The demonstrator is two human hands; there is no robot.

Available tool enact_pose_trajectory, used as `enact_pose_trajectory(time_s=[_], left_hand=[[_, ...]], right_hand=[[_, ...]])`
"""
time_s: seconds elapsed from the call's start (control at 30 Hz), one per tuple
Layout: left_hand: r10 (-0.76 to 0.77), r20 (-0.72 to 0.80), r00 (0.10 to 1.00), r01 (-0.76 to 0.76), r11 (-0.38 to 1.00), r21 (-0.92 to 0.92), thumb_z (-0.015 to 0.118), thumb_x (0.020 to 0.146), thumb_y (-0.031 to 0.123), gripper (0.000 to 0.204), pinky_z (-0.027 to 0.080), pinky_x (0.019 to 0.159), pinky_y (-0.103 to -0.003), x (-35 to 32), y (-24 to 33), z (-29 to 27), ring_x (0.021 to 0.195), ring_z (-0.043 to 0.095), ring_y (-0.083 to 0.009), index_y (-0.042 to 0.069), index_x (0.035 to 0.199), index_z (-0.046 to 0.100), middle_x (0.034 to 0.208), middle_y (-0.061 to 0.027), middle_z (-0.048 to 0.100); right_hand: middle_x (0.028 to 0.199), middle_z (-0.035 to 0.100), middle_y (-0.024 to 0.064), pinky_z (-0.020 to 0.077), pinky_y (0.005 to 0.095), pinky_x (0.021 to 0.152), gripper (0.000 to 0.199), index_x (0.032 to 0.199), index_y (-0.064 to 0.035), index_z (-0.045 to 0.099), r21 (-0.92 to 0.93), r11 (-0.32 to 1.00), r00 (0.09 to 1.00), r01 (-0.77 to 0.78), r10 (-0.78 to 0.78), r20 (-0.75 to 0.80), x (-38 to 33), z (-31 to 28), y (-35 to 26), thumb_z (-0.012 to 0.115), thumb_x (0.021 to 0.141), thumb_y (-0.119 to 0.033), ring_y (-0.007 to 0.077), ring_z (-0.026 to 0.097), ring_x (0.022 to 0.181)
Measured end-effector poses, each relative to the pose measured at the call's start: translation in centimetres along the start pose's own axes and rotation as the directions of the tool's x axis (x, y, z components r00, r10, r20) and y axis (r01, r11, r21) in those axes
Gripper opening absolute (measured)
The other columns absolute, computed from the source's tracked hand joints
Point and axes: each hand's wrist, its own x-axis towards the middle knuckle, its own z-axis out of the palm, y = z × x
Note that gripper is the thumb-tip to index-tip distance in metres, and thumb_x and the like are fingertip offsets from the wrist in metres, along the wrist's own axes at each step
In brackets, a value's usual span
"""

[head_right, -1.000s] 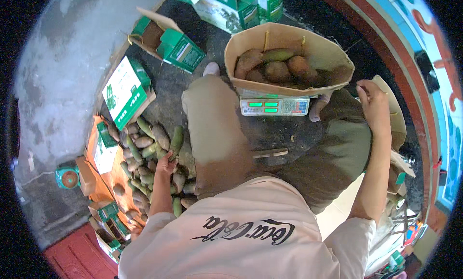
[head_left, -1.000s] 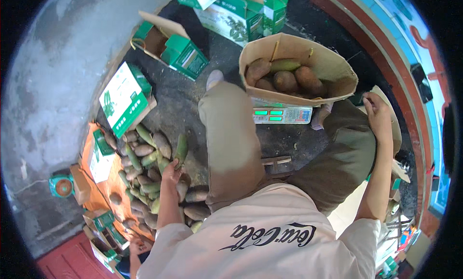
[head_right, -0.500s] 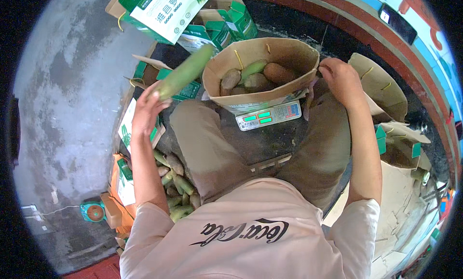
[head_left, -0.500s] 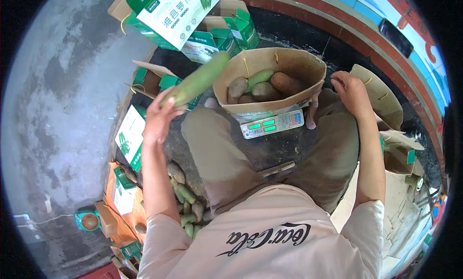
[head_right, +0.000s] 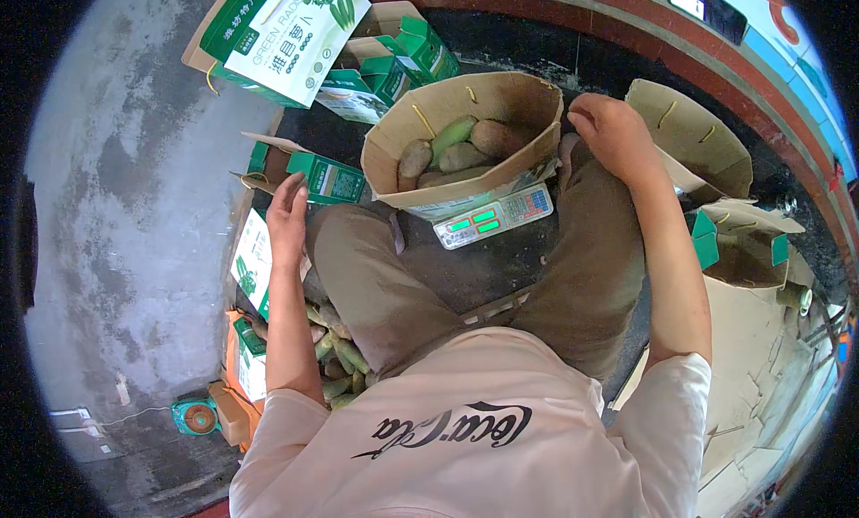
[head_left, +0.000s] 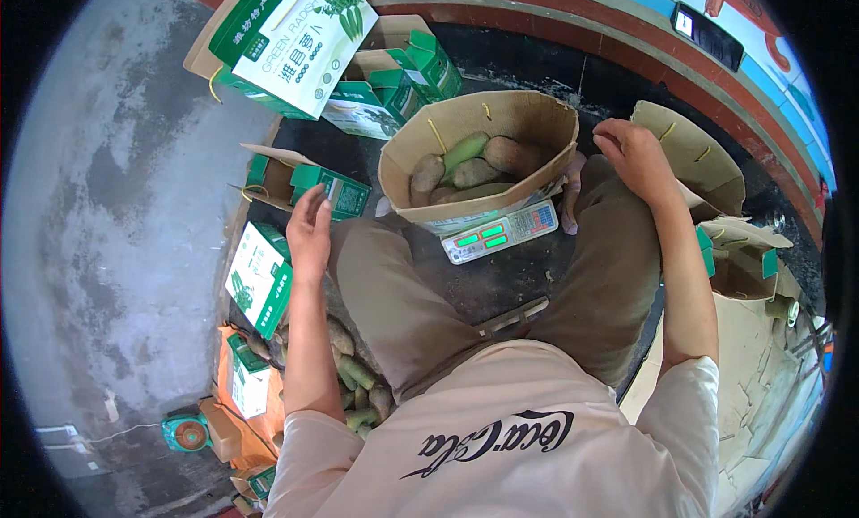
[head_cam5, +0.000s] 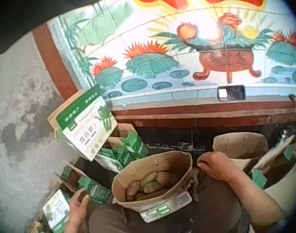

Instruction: Weighing radishes on a digital scale and sorting them into paper bags and cardboard boxes.

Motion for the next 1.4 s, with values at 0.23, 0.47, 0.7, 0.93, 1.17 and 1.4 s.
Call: enact_pose_trajectory(time_s=[0.23, 0.47, 0.7, 0.93, 1.17, 1.4], left_hand=[[0.226, -0.11, 0.968, -0.198, 0.955, 0.223, 0.055, 0.088, 0.014, 0.03, 0.041, 0.092, -0.034, -0.6, -1.6, -0.4, 0.108, 0.054, -0.0256, 0.0, 0.114, 0.054, 0.115, -0.0171, 0.056], [0.385, -0.1, 0.917, -0.297, 0.829, 0.473, 0.054, 0.088, 0.018, 0.033, 0.039, 0.094, -0.039, -1.2, -0.3, -0.1, 0.11, 0.05, -0.0353, -0.001, 0.115, 0.052, 0.117, -0.0205, 0.054], [0.453, -0.072, 0.889, -0.335, 0.749, 0.572, 0.056, 0.086, 0.017, 0.038, 0.04, 0.092, -0.04, -1.7, -0.1, 0.2, 0.107, 0.051, -0.0367, -0.001, 0.119, 0.048, 0.115, -0.0215, 0.054], [0.502, -0.049, 0.863, -0.382, 0.713, 0.588, 0.058, 0.084, 0.015, 0.042, 0.041, 0.09, -0.042, -1.7, 0.0, 0.8, 0.105, 0.051, -0.0374, -0.001, 0.121, 0.047, 0.114, -0.0217, 0.054], [0.508, -0.046, 0.86, -0.368, 0.68, 0.634, 0.059, 0.083, 0.014, 0.041, 0.041, 0.09, -0.041, -1.9, -0.7, 0.7, 0.105, 0.051, -0.036, 0.0, 0.12, 0.049, 0.114, -0.02, 0.055], [0.476, -0.06, 0.878, -0.343, 0.709, 0.616, 0.058, 0.084, 0.014, 0.04, 0.041, 0.089, -0.041, -2.0, -0.7, 0.6, 0.105, 0.052, -0.0354, 0.0, 0.12, 0.049, 0.113, -0.0198, 0.055]], right_hand=[[0.086, 0.062, 0.0167, 0.0461, 0.0416, 0.071, 0.016, 0.088, -0.0034, 0.061, -0.03, 0.999, 0.999, 0.026, -0.027, -0.028, 0.2, 0.5, -0.2, 0.056, 0.082, -0.017, 0.0357, 0.058, 0.082], [0.085, 0.062, 0.0169, 0.0465, 0.0419, 0.07, 0.015, 0.087, -0.0035, 0.061, -0.041, 0.996, 0.996, 0.077, -0.079, -0.048, 0.4, 1.0, 0.0, 0.056, 0.082, -0.017, 0.0363, 0.058, 0.081], [0.085, 0.062, 0.0171, 0.0467, 0.041, 0.069, 0.016, 0.088, -0.0031, 0.061, -0.055, 0.994, 0.987, 0.099, -0.105, -0.119, 0.9, 1.2, 0.0, 0.056, 0.082, -0.017, 0.036, 0.059, 0.08], [0.085, 0.063, 0.017, 0.0478, 0.0319, 0.07, 0.02, 0.096, -0.0042, 0.062, 0.308, 0.951, 0.933, 0.002, 0.109, -0.344, 1.1, 0.3, 3.7, 0.056, 0.085, -0.019, 0.0291, 0.062, 0.079], [0.092, 0.061, 0.0186, 0.0478, 0.0434, 0.074, 0.023, 0.097, -0.0051, 0.06, -0.324, 0.912, 0.93, -0.253, 0.138, -0.34, -6.9, -0.9, 10.4, 0.058, 0.081, -0.021, 0.0362, 0.059, 0.086], [0.107, 0.056, 0.0131, 0.044, 0.043, 0.083, 0.043, 0.115, -0.0102, 0.05, -0.552, 0.625, 0.777, -0.552, 0.626, -0.068, -17.5, 2.0, 15.0, 0.065, 0.076, -0.02, 0.0313, 0.054, 0.101]])
